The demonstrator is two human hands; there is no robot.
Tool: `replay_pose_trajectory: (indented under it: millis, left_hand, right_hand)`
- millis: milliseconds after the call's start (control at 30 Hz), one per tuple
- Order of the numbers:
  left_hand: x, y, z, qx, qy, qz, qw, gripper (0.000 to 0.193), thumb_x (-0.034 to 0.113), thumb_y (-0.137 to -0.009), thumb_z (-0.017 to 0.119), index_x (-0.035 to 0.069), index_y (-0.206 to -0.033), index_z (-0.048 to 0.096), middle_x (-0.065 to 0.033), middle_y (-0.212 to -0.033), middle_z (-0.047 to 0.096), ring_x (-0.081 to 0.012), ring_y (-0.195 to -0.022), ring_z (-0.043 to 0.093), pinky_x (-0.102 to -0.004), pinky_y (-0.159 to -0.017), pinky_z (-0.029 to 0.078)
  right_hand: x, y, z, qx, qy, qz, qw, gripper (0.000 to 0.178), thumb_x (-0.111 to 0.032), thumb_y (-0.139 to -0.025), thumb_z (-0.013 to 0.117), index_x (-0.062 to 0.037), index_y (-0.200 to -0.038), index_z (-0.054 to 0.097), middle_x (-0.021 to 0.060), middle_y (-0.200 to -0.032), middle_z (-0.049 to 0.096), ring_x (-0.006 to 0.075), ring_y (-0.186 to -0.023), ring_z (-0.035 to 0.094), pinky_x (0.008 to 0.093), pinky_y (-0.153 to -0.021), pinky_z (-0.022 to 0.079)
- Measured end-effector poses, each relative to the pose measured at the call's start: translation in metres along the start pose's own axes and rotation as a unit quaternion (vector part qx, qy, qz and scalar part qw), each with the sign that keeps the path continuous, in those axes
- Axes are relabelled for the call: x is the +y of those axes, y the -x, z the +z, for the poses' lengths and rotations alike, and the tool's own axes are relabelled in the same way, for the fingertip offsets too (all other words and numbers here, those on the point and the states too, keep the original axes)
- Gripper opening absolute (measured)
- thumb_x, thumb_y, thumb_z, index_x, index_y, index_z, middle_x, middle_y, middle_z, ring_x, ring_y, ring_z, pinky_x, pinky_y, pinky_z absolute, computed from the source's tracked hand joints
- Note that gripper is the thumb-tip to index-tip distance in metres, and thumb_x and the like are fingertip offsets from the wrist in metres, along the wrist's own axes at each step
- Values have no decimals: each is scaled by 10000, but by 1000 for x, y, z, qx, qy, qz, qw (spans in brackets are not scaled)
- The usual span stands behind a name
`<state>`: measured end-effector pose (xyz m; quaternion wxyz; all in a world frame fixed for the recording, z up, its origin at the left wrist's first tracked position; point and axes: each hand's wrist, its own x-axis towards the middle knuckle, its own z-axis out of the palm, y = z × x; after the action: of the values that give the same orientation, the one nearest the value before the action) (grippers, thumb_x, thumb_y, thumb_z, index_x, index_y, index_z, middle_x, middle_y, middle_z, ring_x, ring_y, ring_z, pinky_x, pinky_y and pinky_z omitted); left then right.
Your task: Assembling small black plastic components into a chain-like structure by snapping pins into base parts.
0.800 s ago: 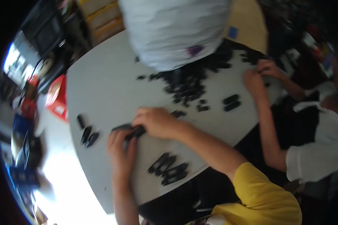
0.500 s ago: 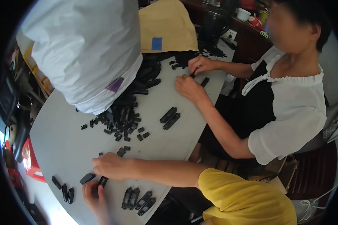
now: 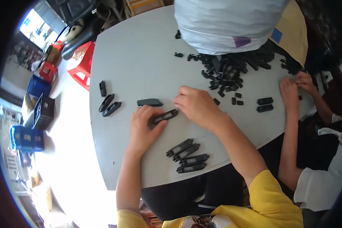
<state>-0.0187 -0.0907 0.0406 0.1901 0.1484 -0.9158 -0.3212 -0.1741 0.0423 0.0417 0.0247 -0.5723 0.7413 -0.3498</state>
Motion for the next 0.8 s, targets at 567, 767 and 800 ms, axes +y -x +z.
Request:
replay_pose_trajectory:
  millis: [567,767,800]
  left_hand:
    - [13,4,1,12,-73,99,992,340,115,-710,744,76,-1024,620,-88,-860,528,-236,-825,541,-347,-755,439]
    - [2,6,4,-11,48,47,998,410,25,-727,731,63,-1085,534,-88,-926,580,-232,-887,596,-334,-760,488]
    - [3,6,5,-20,73,24,997,438,-3,-724,727,58,-1105,520,-88,-936,596,-229,-899,612,-328,-778,495]
  right_hand:
    - [-10,-9,-20,35,-197,169,965,61,-25,-854,669,30,-878,677,45,-815,665,89,-570,602,218,-540,485]
    - [-5,-8,-19,-40,-153,46,986,60,-20,-801,704,15,-842,675,55,-804,639,130,-669,626,257,-581,490]
    - [-7,-6,-19,-64,-121,22,990,69,-25,-784,711,6,-835,677,62,-798,629,156,-682,624,275,-598,491]
